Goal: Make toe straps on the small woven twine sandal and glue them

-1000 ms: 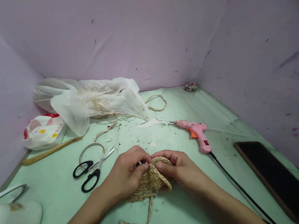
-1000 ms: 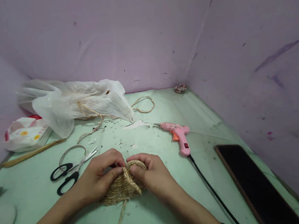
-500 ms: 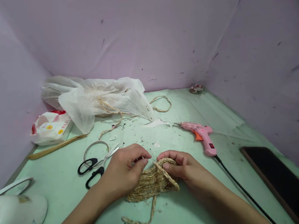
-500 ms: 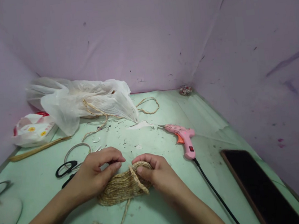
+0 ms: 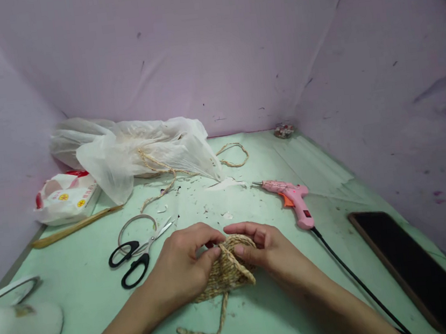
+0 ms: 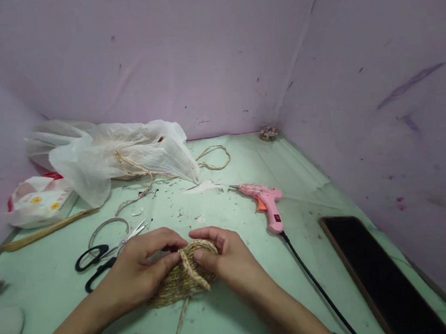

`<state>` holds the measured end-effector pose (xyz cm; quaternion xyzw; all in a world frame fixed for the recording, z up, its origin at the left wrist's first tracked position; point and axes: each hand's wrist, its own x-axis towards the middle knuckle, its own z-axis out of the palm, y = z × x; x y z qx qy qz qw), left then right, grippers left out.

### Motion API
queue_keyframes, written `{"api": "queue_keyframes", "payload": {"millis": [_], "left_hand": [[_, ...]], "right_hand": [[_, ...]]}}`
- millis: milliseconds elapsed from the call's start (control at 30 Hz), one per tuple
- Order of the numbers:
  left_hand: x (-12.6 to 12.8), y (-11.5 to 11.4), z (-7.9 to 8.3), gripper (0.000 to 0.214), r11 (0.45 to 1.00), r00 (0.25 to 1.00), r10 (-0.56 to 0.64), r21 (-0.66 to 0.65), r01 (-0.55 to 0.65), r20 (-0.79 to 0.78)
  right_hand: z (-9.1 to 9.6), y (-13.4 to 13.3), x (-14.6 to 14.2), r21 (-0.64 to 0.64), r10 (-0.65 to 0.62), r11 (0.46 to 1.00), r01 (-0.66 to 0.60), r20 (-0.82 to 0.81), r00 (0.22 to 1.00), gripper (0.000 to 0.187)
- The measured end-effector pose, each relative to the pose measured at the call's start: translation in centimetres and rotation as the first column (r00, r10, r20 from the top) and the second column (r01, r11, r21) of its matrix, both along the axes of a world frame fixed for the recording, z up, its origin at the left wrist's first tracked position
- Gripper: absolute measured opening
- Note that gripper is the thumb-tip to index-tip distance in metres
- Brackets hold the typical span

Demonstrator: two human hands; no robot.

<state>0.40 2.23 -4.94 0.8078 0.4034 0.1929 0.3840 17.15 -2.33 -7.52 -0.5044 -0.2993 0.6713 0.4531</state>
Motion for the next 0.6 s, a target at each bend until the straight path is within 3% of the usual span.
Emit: {"api": "queue_keyframes", "payload": {"millis": [200,333,467,600], "left_hand": [[0.2,0.0,-0.4,0.013,0.999,0.999,0.047,0.007,-0.047,0.023],[0.5,0.3,-0.9,0.01,0.979,0.988,0.15,-0.142,-0.143,0.04],[0.3,0.9,-2.0,0.007,0.877,0.906,0.401,-0.342,-0.337,0.136],[0.1,1.3,-3.2,0.016,0.745,0.78,0.588,-0.519,-0.419,0.214]], "right_hand": [[-0.2,0.0,0.0,-0.001,-0.032,0.999,0.032,0.016,0.999,0.029],[-0.3,0.2,-0.2,-0.022,-0.063,0.998,0.062,-0.033,0.997,0.031],[-0.4,0.4,-0.1,-0.052,-0.156,0.987,0.149,-0.164,0.974,0.038],[-0.1,0.5,0.0,-0.025,-0.058,0.998,0.054,-0.232,0.971,0.034]]}}
